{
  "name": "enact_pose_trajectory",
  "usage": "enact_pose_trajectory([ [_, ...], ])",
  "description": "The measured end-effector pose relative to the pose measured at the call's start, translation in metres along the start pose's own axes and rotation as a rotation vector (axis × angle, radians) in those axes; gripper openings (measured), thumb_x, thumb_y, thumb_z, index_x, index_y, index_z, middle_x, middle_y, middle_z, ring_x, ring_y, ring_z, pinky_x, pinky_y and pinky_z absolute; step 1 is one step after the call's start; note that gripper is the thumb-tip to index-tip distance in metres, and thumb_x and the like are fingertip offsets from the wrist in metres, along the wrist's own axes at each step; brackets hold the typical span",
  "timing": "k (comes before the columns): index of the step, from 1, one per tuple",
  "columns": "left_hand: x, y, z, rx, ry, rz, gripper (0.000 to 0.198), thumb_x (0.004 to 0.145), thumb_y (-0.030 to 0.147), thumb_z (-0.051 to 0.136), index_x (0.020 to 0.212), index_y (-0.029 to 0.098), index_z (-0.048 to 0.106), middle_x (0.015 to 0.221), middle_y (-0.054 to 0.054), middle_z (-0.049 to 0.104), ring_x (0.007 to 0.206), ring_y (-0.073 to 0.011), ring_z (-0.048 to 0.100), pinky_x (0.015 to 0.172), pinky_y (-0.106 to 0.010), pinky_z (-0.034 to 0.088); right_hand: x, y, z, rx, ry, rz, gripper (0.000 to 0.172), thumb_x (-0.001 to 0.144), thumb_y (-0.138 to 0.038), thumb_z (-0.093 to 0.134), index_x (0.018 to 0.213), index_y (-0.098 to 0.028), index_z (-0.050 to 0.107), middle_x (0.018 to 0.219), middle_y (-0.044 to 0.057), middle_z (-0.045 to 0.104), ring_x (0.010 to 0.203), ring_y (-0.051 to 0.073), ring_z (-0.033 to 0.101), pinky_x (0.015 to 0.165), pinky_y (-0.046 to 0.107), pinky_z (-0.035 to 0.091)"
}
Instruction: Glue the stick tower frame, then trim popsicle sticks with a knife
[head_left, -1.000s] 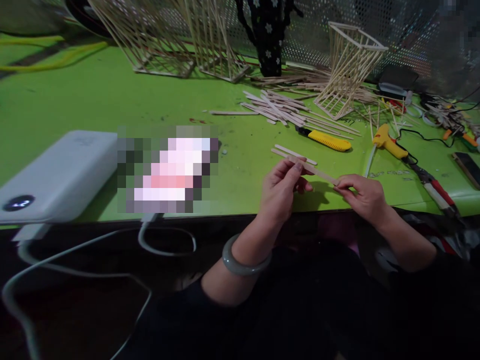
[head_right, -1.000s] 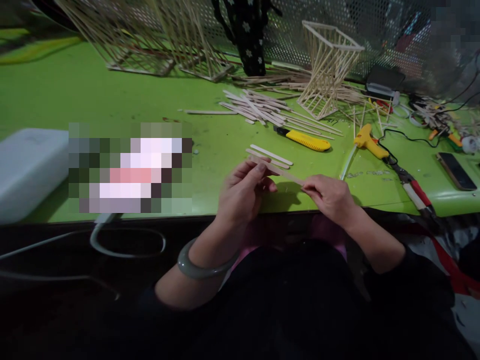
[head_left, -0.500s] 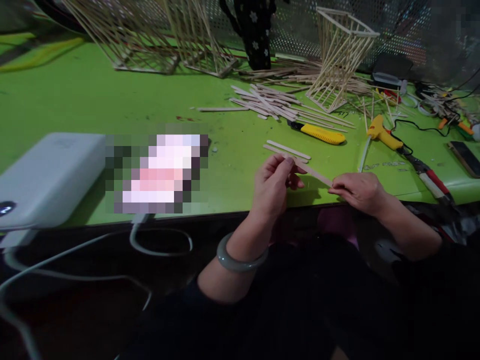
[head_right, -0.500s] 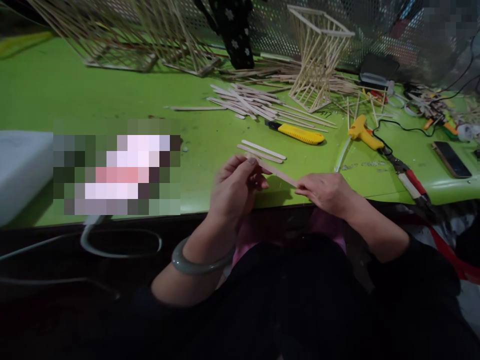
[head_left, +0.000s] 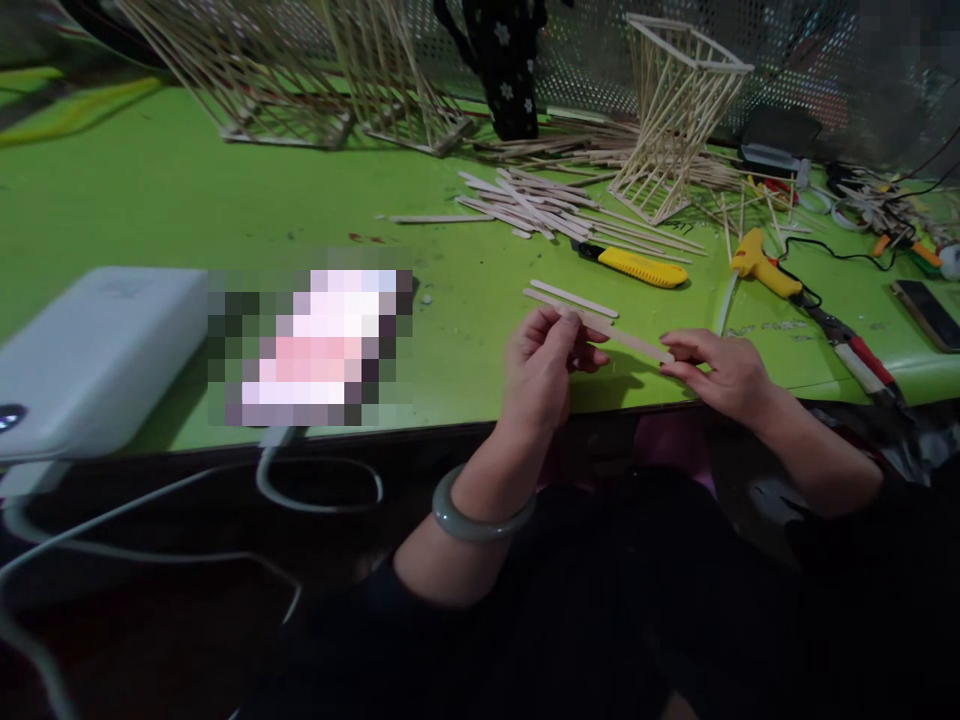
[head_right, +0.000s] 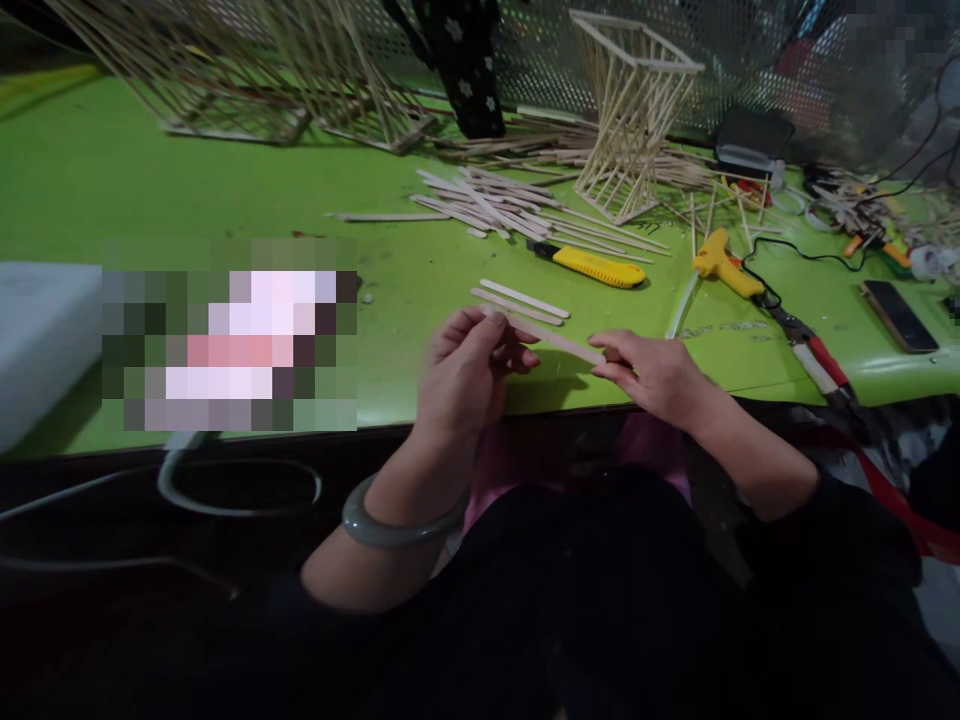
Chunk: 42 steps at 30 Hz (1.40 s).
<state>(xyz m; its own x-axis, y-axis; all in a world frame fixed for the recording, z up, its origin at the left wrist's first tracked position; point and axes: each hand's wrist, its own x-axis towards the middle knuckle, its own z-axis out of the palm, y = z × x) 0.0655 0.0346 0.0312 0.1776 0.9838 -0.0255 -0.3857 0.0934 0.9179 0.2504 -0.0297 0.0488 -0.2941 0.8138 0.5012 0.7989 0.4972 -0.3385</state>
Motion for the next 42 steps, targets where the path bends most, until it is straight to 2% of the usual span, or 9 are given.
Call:
enact_pose_trajectory([
  [8,0.001,0.002,0.001,-0.071,0.023,-0.037,0.01,0.073,0.021,0.061,0.071,0.019,0.052,0.055,0.005,0.06,0.039,-0.005,0.055,0.039,-0.015,0.041,0.001,0.001,-0.006,-0.206,-0.016,-0.122,0.028,0.093,-0.034,0.046,0.08,-0.021,0.067,0.067,0.0,0.07,0.059,0.01,0.062,0.055,0.022,0.041],
  [15,0.0,0.0,0.001,-0.017,-0.048,-0.018,0.013,0.073,0.026,0.063,0.071,0.019,0.053,0.062,0.003,0.064,0.043,-0.0047,0.054,0.043,-0.016,0.043,0.005,0.011,-0.015,-0.328,-0.18,-0.13,0.025,0.093,-0.027,0.043,0.08,-0.019,0.063,0.068,0.002,0.068,0.059,0.011,0.057,0.053,0.023,0.034],
  [19,0.001,-0.005,0.0,0.001,-0.007,0.124,0.016,0.073,0.027,0.066,0.083,0.021,0.056,0.077,0.001,0.067,0.065,-0.0077,0.063,0.056,-0.016,0.048,0.012,0.015,-0.024,-0.39,-0.307,-0.065,0.018,0.088,-0.019,0.047,0.079,-0.02,0.063,0.068,0.001,0.067,0.058,0.012,0.055,0.052,0.024,0.03],
  [22,-0.001,-0.005,0.001,0.13,-0.111,0.153,0.014,0.071,0.029,0.068,0.078,0.019,0.061,0.069,0.0,0.065,0.064,-0.0088,0.061,0.059,-0.019,0.048,0.019,0.013,-0.033,-0.41,-0.387,-0.07,0.016,0.084,-0.014,0.048,0.078,-0.02,0.062,0.067,0.0,0.066,0.057,0.011,0.053,0.052,0.025,0.028],
  [28,-0.005,-0.002,0.001,0.463,-0.369,0.092,0.015,0.074,0.029,0.063,0.068,0.016,0.066,0.052,0.001,0.059,0.047,-0.0081,0.047,0.043,-0.019,0.034,0.032,0.003,-0.051,-0.464,-0.536,-0.133,0.02,0.078,-0.005,0.049,0.075,-0.02,0.061,0.061,-0.001,0.063,0.051,0.01,0.047,0.049,0.026,0.022],
  [31,-0.005,0.0,0.0,0.58,-0.474,0.15,0.018,0.078,0.031,0.058,0.077,0.015,0.068,0.055,0.0,0.059,0.048,-0.0086,0.047,0.045,-0.019,0.034,0.036,0.003,-0.056,-0.472,-0.492,-0.151,0.02,0.082,-0.008,0.048,0.074,-0.02,0.062,0.062,0.0,0.063,0.052,0.011,0.049,0.049,0.026,0.023],
  [33,-0.005,0.001,0.0,0.624,-0.512,0.195,0.022,0.081,0.03,0.053,0.085,0.015,0.069,0.055,0.001,0.057,0.049,-0.0087,0.046,0.046,-0.02,0.034,0.039,0.005,-0.055,-0.426,-0.395,-0.124,0.016,0.087,-0.017,0.049,0.081,-0.019,0.063,0.066,0.001,0.065,0.056,0.012,0.053,0.05,0.026,0.027],
  [37,-0.007,0.003,0.002,0.625,-0.389,0.293,0.022,0.083,0.029,0.047,0.081,0.016,0.065,0.056,0.002,0.053,0.05,-0.0092,0.044,0.05,-0.021,0.034,0.045,0.008,-0.041,-0.182,-0.167,0.061,0.027,0.088,-0.038,0.053,0.106,-0.018,0.061,0.08,0.003,0.068,0.065,0.013,0.059,0.058,0.025,0.037],
  [42,-0.009,0.003,0.002,0.628,-0.343,0.336,0.016,0.081,0.024,0.046,0.071,0.019,0.057,0.055,0.003,0.05,0.05,-0.0096,0.042,0.051,-0.022,0.034,0.053,0.004,-0.025,-0.068,-0.078,0.185,0.03,0.083,-0.047,0.058,0.082,-0.017,0.063,0.065,0.0,0.062,0.06,0.012,0.053,0.056,0.024,0.036],
])
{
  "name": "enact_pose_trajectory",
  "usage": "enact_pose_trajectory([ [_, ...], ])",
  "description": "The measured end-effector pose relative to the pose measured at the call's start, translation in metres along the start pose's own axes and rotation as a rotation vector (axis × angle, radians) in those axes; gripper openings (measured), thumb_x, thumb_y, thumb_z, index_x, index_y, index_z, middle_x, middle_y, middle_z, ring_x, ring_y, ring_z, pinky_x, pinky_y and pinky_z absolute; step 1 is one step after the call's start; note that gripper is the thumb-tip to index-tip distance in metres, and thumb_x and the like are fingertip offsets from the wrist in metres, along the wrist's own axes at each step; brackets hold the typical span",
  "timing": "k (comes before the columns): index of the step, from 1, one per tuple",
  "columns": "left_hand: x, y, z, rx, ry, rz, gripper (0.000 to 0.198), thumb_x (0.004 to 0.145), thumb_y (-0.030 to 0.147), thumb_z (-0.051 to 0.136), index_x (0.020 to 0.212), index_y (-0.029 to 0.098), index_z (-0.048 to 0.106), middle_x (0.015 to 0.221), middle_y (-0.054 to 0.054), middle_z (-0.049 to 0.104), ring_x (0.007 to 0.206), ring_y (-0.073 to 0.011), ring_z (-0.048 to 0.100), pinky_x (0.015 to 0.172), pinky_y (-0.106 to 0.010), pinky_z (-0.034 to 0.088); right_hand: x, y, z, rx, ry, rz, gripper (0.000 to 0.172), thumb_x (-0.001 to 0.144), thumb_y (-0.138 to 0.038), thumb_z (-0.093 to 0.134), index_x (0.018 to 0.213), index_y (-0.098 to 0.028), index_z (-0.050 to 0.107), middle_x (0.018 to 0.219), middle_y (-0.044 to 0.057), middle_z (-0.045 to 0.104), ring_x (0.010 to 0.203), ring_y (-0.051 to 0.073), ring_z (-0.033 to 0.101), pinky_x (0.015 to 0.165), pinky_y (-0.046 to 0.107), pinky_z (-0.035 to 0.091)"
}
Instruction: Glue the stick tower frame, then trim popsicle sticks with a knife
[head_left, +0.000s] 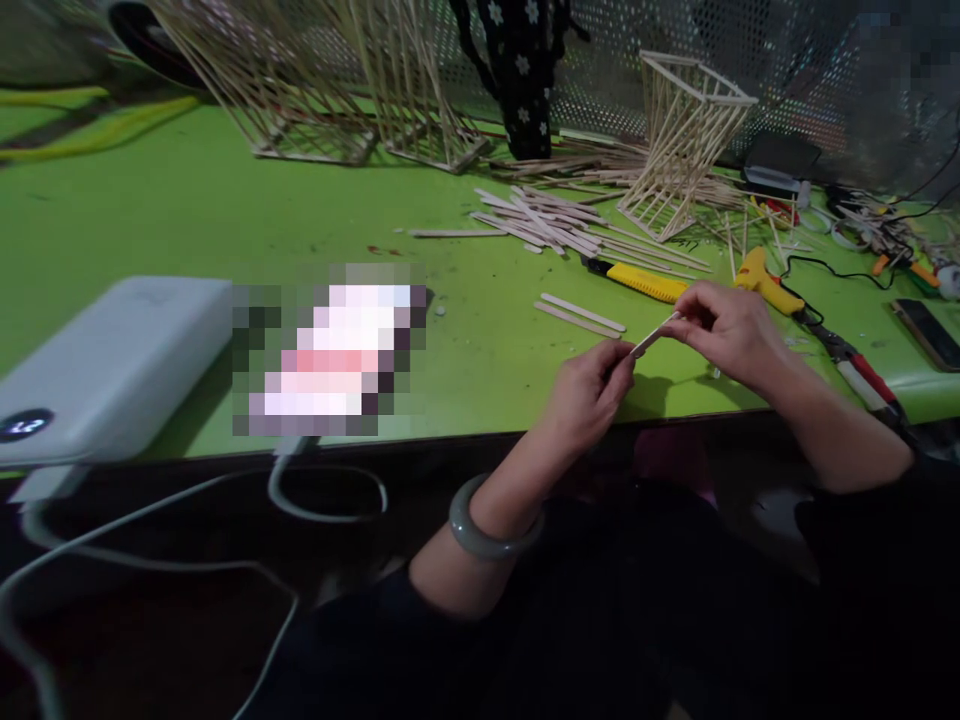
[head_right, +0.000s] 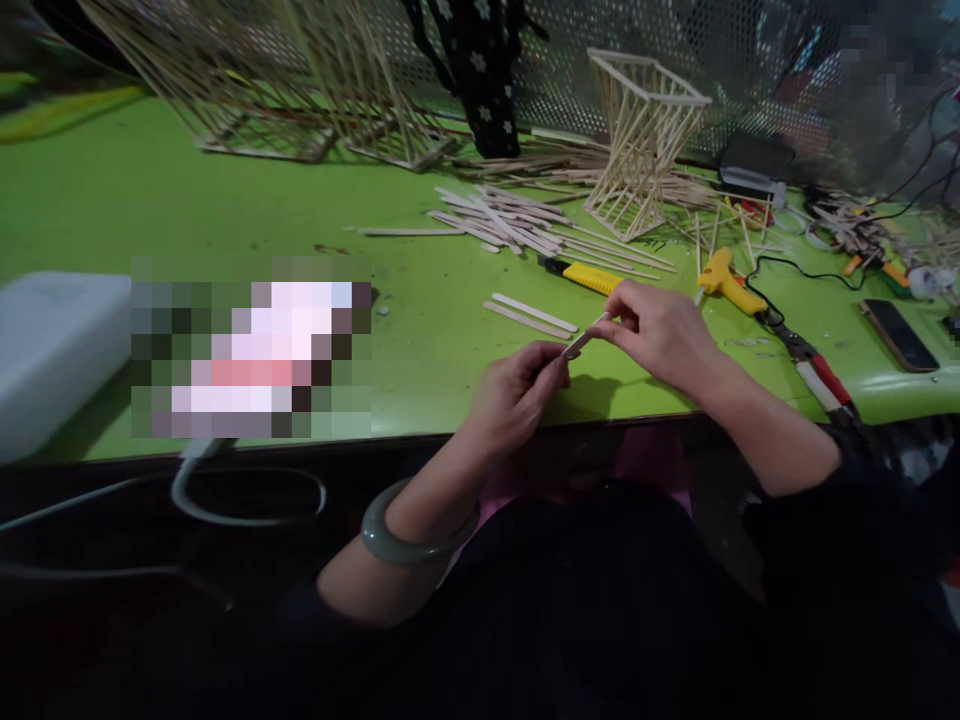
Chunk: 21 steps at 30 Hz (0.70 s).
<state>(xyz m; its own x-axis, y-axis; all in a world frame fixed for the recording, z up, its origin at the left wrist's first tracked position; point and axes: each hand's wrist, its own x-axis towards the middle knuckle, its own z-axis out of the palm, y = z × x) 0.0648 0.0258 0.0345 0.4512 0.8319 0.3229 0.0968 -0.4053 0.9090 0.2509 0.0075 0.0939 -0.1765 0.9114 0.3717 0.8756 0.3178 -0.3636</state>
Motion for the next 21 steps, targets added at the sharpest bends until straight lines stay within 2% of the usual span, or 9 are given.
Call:
enact_pose_trajectory([
  [2,-0.001,-0.001,0.0,-0.001,0.021,0.01,0.015,0.081,0.023,0.046,0.069,0.02,0.055,0.054,0.003,0.049,0.05,-0.0095,0.042,0.051,-0.022,0.034,0.002,-0.002,0.0,0.029,-0.023,-0.002,0.028,0.086,-0.043,0.055,0.078,-0.017,0.063,0.065,0.001,0.062,0.06,0.011,0.054,0.056,0.024,0.037],
  [5,-0.001,-0.003,0.001,-0.015,0.02,-0.003,0.015,0.081,0.024,0.048,0.071,0.019,0.057,0.054,0.003,0.049,0.049,-0.009,0.041,0.049,-0.022,0.033,0.003,-0.005,-0.003,0.014,-0.059,-0.012,0.024,0.089,-0.035,0.051,0.082,-0.017,0.065,0.069,0.002,0.065,0.061,0.012,0.056,0.058,0.024,0.038],
  [9,0.0,-0.002,0.001,-0.093,-0.056,-0.059,0.016,0.084,0.028,0.05,0.077,0.018,0.06,0.054,0.003,0.049,0.048,-0.0084,0.04,0.047,-0.021,0.031,0.002,-0.012,0.002,-0.157,-0.091,-0.081,0.022,0.09,-0.028,0.047,0.088,-0.018,0.066,0.079,0.004,0.069,0.069,0.015,0.06,0.062,0.026,0.038],
  [12,0.001,-0.003,0.001,-0.164,-0.072,-0.086,0.02,0.086,0.032,0.05,0.074,0.018,0.058,0.053,0.004,0.048,0.045,-0.0078,0.039,0.045,-0.021,0.03,0.003,-0.021,0.011,-0.277,-0.124,-0.137,0.023,0.091,-0.025,0.043,0.089,-0.018,0.064,0.084,0.005,0.07,0.074,0.016,0.061,0.061,0.027,0.037],
  [17,-0.001,-0.006,0.002,-0.235,0.014,-0.124,0.023,0.088,0.036,0.048,0.073,0.02,0.055,0.05,0.004,0.046,0.043,-0.0078,0.038,0.042,-0.021,0.029,0.009,-0.034,0.026,-0.431,-0.139,-0.153,0.028,0.092,-0.021,0.034,0.09,-0.015,0.062,0.086,0.009,0.068,0.073,0.017,0.06,0.056,0.028,0.033],
  [21,-0.002,-0.005,0.003,-0.207,0.062,-0.133,0.023,0.088,0.034,0.048,0.069,0.02,0.052,0.048,0.004,0.044,0.041,-0.0076,0.037,0.042,-0.022,0.028,0.014,-0.041,0.032,-0.481,-0.21,-0.06,0.026,0.092,-0.019,0.034,0.095,-0.013,0.06,0.089,0.011,0.067,0.076,0.018,0.06,0.056,0.029,0.033],
])
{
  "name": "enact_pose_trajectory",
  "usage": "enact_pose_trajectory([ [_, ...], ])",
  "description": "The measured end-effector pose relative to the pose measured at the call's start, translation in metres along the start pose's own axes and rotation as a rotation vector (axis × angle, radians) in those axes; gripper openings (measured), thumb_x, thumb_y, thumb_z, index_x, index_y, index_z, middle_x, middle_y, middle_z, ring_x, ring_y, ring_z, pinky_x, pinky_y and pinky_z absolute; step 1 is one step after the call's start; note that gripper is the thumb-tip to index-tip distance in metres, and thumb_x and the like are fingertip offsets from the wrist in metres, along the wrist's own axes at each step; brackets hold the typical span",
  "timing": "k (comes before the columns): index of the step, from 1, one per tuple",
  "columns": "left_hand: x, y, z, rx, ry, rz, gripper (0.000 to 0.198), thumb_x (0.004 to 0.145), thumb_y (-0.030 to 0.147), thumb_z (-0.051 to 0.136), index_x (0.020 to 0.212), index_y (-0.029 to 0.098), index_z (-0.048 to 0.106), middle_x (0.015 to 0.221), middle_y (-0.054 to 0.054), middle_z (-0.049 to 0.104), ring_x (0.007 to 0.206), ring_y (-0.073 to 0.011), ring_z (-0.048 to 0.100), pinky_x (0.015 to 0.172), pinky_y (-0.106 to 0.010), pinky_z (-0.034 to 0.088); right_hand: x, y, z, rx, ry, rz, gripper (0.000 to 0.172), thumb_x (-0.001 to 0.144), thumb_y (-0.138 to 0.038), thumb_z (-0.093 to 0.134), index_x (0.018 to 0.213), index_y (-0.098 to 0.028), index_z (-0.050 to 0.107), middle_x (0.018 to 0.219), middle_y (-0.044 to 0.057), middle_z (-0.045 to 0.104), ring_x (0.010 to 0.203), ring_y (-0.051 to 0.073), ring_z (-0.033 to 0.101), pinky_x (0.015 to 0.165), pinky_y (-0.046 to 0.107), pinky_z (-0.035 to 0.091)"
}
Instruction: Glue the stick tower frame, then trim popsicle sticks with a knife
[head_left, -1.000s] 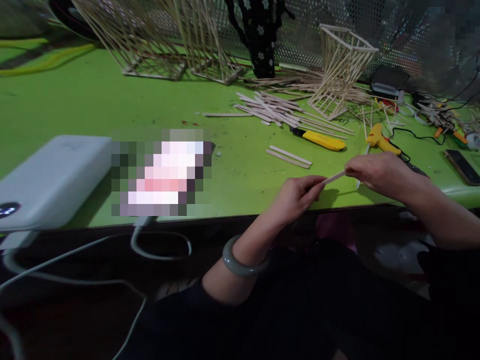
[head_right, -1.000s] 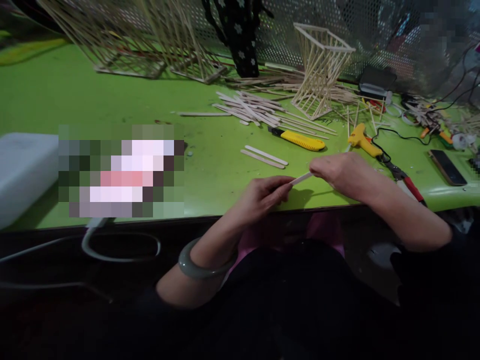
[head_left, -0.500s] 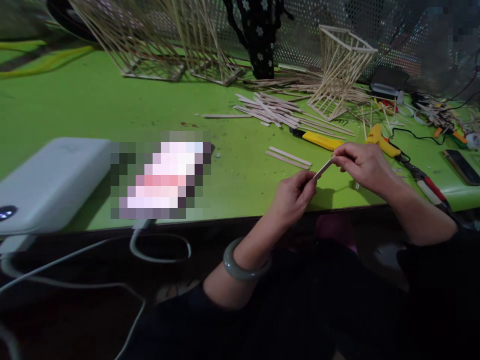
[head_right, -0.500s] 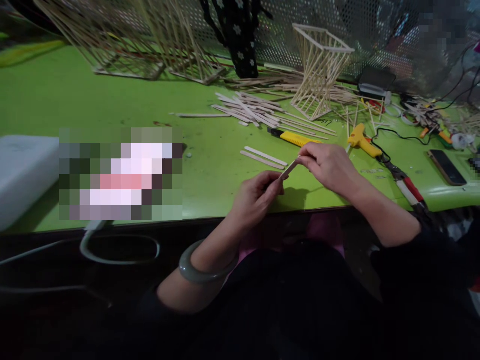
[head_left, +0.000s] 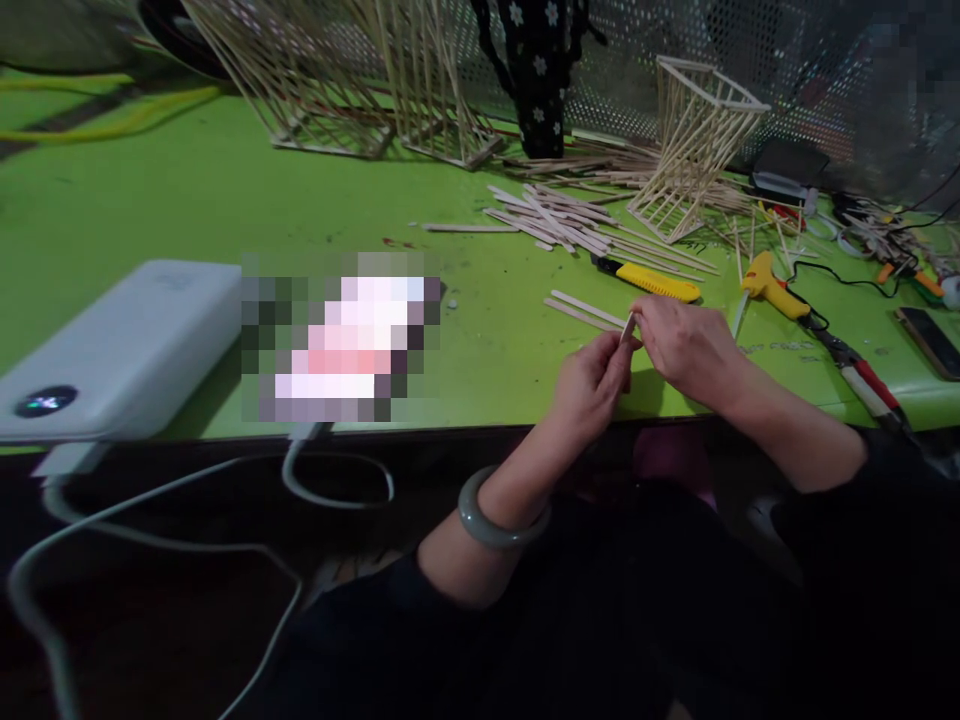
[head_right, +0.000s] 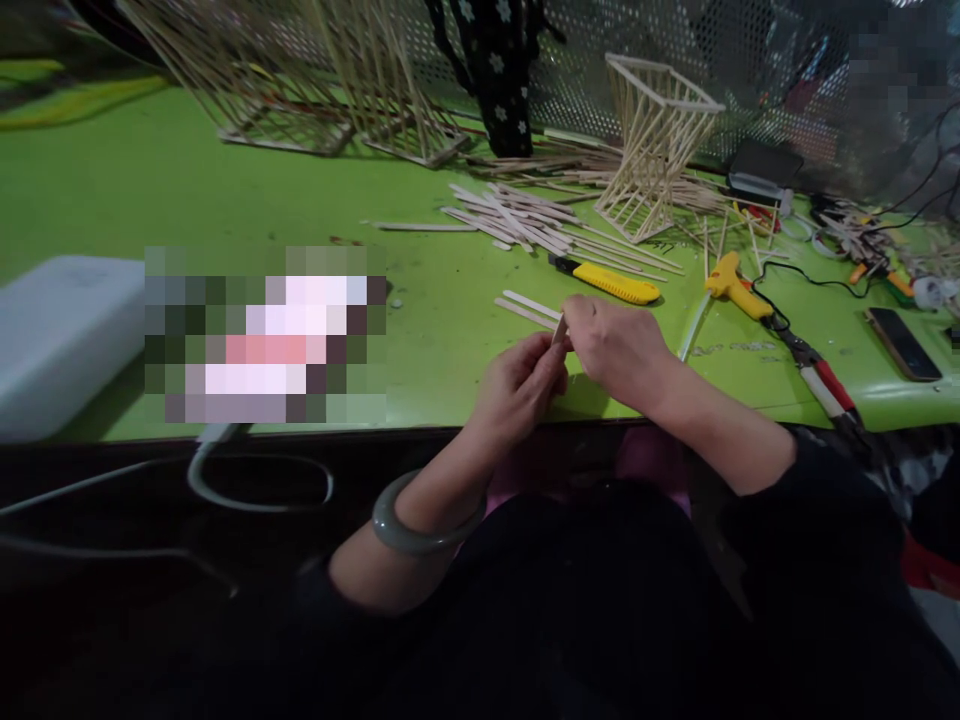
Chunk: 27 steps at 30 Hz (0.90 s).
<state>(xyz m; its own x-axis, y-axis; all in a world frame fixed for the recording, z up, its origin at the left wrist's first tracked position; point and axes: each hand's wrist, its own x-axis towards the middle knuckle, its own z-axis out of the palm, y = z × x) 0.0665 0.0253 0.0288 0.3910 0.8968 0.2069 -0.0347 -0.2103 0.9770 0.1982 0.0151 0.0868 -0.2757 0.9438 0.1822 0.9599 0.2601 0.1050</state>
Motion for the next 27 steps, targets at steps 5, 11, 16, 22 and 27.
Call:
enact_pose_trajectory([
  [5,0.002,0.003,0.001,0.109,0.027,-0.031,0.027,0.09,0.027,0.044,0.064,0.019,0.047,0.048,0.004,0.044,0.043,-0.0075,0.039,0.044,-0.021,0.03,0.005,-0.009,0.002,-0.046,-0.082,0.073,0.029,0.095,-0.02,0.028,0.101,-0.012,0.056,0.092,0.012,0.066,0.079,0.019,0.062,0.058,0.028,0.035],
  [11,0.003,0.001,0.002,0.216,0.053,-0.057,0.019,0.089,0.021,0.045,0.074,0.017,0.056,0.048,0.005,0.045,0.043,-0.0077,0.04,0.045,-0.022,0.03,0.011,0.002,0.017,-0.007,-0.072,0.122,0.032,0.093,-0.019,0.026,0.105,-0.01,0.055,0.094,0.013,0.067,0.079,0.02,0.062,0.058,0.029,0.035],
  [16,0.005,-0.003,0.0,-0.048,0.029,-0.137,0.02,0.091,0.029,0.045,0.083,0.016,0.059,0.043,0.008,0.041,0.034,-0.0053,0.035,0.038,-0.02,0.026,0.006,0.026,0.019,0.446,0.088,0.168,0.026,0.092,-0.027,0.036,0.099,-0.015,0.057,0.077,0.004,0.066,0.063,0.013,0.058,0.06,0.025,0.038],
  [22,0.006,0.0,-0.003,-0.264,0.01,-0.254,0.025,0.089,0.038,0.049,0.085,0.016,0.059,0.041,0.009,0.041,0.03,-0.0039,0.031,0.032,-0.018,0.021,-0.021,0.031,0.0,0.78,-0.041,0.017,0.02,0.087,-0.031,0.049,0.083,-0.017,0.061,0.064,-0.002,0.063,0.052,0.008,0.054,0.055,0.021,0.037],
  [27,0.004,0.002,-0.003,-0.26,0.003,-0.222,0.022,0.089,0.036,0.049,0.085,0.016,0.057,0.04,0.01,0.04,0.03,-0.0042,0.03,0.032,-0.018,0.02,-0.042,0.025,-0.003,0.63,-0.268,-0.173,0.016,0.084,-0.028,0.056,0.078,-0.017,0.067,0.068,0.0,0.068,0.06,0.01,0.058,0.057,0.021,0.036],
])
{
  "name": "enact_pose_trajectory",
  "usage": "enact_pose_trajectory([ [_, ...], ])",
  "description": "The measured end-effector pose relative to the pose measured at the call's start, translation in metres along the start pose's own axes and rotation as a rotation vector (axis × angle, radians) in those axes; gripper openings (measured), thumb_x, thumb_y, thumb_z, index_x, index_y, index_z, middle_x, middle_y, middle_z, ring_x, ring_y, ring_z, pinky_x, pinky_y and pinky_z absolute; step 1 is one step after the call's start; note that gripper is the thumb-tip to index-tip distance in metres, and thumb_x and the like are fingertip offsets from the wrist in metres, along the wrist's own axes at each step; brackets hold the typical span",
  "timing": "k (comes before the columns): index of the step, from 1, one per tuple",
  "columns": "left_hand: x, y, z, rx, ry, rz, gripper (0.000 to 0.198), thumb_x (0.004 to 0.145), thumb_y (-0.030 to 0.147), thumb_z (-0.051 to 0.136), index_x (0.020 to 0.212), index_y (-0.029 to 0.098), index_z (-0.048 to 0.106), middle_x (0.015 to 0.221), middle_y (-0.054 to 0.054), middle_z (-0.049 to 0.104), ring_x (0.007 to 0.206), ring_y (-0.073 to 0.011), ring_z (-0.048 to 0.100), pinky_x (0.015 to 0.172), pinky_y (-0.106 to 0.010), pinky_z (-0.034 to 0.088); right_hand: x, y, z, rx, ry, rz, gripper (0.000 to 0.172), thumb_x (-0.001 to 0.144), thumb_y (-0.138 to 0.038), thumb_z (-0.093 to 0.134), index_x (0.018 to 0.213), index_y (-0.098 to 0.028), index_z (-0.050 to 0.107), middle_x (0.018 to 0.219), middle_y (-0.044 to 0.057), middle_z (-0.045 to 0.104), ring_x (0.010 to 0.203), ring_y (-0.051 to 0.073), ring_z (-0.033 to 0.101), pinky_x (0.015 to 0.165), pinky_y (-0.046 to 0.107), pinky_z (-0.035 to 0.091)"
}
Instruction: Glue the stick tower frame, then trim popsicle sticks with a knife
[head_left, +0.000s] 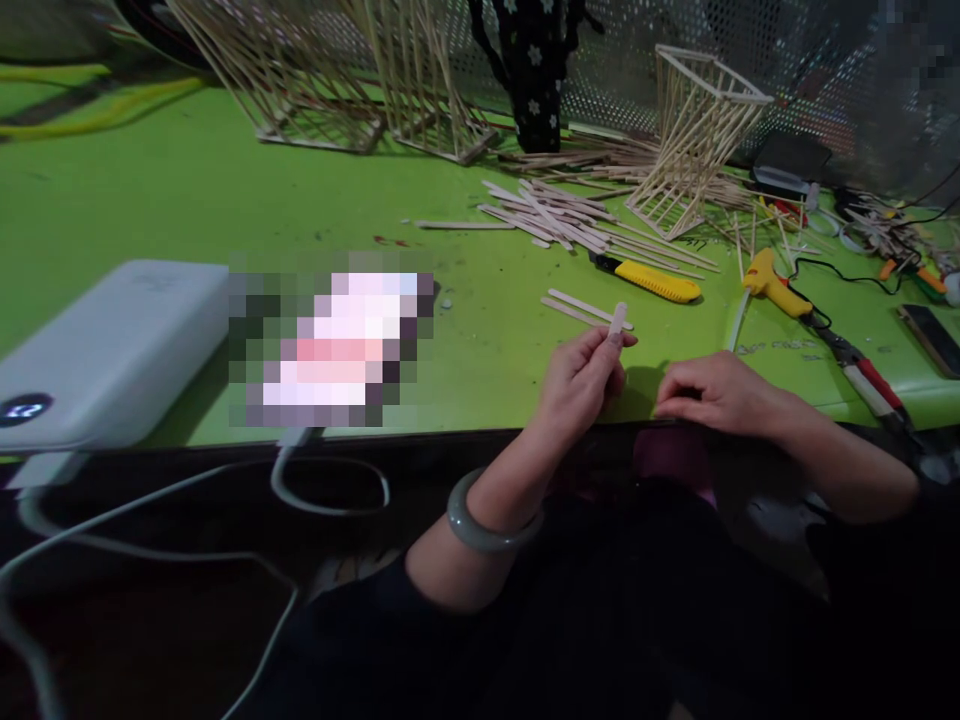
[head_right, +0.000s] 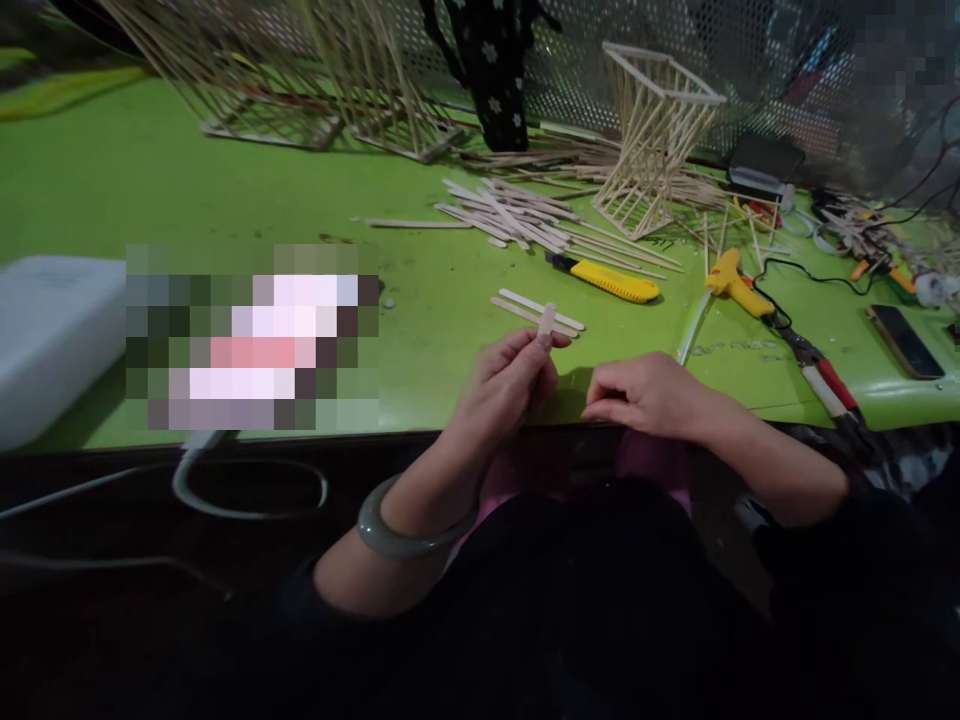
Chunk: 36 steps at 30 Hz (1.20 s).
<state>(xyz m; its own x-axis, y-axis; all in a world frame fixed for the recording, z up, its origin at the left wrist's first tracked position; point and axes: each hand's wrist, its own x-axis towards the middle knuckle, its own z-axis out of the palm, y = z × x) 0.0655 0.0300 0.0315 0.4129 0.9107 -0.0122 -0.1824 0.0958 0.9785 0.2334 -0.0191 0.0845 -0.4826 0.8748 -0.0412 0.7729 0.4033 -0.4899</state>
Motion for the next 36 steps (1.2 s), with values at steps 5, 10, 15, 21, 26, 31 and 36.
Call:
enact_pose_trajectory([
  [5,0.0,0.0,0.0,0.035,-0.013,0.015,0.022,0.088,0.036,0.05,0.083,0.016,0.057,0.041,0.009,0.041,0.032,-0.0041,0.03,0.033,-0.019,0.021,-0.004,-0.003,0.004,-0.143,-0.139,-0.051,0.024,0.088,-0.019,0.047,0.097,-0.019,0.069,0.091,0.004,0.073,0.079,0.014,0.063,0.064,0.024,0.038],
  [10,0.0,-0.004,-0.001,0.088,-0.054,0.045,0.023,0.088,0.036,0.05,0.081,0.016,0.059,0.043,0.008,0.041,0.035,-0.0045,0.032,0.037,-0.019,0.025,0.014,0.0,-0.003,-0.191,0.249,0.112,0.025,0.089,-0.035,0.05,0.088,-0.016,0.067,0.08,0.004,0.069,0.069,0.014,0.058,0.062,0.025,0.035],
  [15,-0.001,-0.004,0.0,0.22,-0.103,0.084,0.027,0.089,0.037,0.048,0.081,0.015,0.061,0.046,0.007,0.042,0.04,-0.0062,0.037,0.042,-0.02,0.029,0.036,0.006,-0.011,-0.109,0.368,0.152,0.023,0.084,-0.035,0.057,0.089,-0.015,0.065,0.078,0.003,0.066,0.068,0.012,0.054,0.062,0.025,0.034],
  [21,-0.003,0.003,0.001,0.319,-0.146,0.067,0.024,0.09,0.031,0.046,0.081,0.014,0.061,0.049,0.006,0.041,0.042,-0.0067,0.037,0.043,-0.021,0.029,0.037,0.006,-0.02,-0.153,0.211,0.138,0.021,0.088,-0.029,0.048,0.088,-0.016,0.065,0.077,0.003,0.066,0.07,0.014,0.055,0.062,0.026,0.034],
  [26,-0.002,0.001,0.002,0.294,-0.134,0.061,0.021,0.089,0.029,0.045,0.081,0.015,0.059,0.047,0.006,0.04,0.04,-0.0064,0.037,0.041,-0.02,0.03,0.034,-0.003,-0.012,-0.532,0.198,0.185,0.027,0.09,-0.022,0.037,0.094,-0.016,0.062,0.088,0.012,0.066,0.071,0.019,0.056,0.055,0.03,0.029],
  [31,0.0,0.0,0.001,0.33,-0.119,0.07,0.022,0.089,0.028,0.045,0.082,0.015,0.061,0.047,0.006,0.041,0.04,-0.0064,0.036,0.041,-0.02,0.028,0.038,0.004,-0.001,-0.584,0.246,0.099,0.031,0.09,-0.02,0.029,0.089,-0.017,0.06,0.08,0.012,0.063,0.067,0.018,0.053,0.055,0.03,0.029],
  [36,0.0,-0.001,0.001,0.339,-0.086,0.047,0.023,0.089,0.029,0.045,0.082,0.014,0.061,0.047,0.006,0.041,0.04,-0.0068,0.036,0.041,-0.02,0.027,0.042,0.011,0.001,-0.483,0.258,0.173,0.032,0.091,-0.026,0.029,0.099,-0.013,0.058,0.085,0.01,0.065,0.068,0.017,0.053,0.056,0.029,0.028],
])
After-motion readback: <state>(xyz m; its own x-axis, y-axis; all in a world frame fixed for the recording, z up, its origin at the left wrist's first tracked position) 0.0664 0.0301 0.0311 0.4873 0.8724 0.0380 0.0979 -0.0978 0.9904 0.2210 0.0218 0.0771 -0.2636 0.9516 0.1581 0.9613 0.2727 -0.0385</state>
